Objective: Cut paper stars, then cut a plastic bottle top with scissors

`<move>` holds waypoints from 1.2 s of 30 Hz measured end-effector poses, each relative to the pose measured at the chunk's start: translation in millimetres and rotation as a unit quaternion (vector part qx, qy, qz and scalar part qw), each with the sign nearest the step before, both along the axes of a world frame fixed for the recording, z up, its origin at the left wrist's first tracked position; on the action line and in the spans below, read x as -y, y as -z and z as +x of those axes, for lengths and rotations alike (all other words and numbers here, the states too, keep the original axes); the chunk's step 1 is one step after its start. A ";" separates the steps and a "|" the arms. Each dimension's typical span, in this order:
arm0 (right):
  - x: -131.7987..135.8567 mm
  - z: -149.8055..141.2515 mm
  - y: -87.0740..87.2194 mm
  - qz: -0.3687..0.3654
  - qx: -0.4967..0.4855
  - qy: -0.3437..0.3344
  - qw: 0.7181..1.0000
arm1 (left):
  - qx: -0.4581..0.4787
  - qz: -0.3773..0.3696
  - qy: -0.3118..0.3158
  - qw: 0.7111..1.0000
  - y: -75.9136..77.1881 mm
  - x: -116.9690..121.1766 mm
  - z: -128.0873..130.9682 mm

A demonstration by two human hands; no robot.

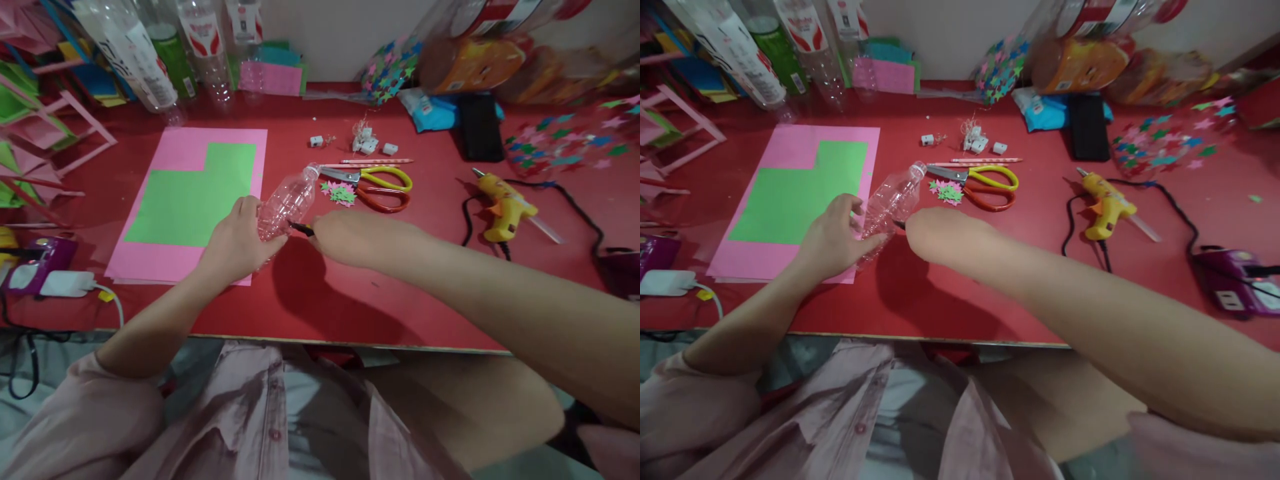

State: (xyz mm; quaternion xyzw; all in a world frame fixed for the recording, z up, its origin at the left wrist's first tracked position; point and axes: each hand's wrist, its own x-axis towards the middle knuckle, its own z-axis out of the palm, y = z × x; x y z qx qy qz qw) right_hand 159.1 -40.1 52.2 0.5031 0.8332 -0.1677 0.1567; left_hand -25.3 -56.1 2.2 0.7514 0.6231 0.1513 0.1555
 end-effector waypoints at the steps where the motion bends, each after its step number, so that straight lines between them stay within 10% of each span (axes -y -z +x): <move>1: 1.7 1.8 2.7 0.017 0.004 -0.016 1.000 | 0.006 -0.003 -0.002 1.000 0.2 -0.6 -1.0; 15: 9.1 4.2 1.7 0.051 0.042 -0.023 0.998 | 0.126 -0.087 -0.031 0.988 2.1 -10.9 -13.9; 22: 0.4 -2.3 -6.8 0.047 0.078 -0.100 0.991 | -0.066 0.025 -0.004 0.997 -7.6 -3.0 -7.9; 30: -2.2 -2.0 -2.5 0.155 0.099 -0.193 0.964 | -0.176 -0.028 0.006 0.984 -14.2 4.1 -0.4; 36: -4.2 -10.4 -29.3 0.034 0.113 -0.127 0.985 | -0.177 -0.007 0.029 0.984 -5.9 5.7 7.9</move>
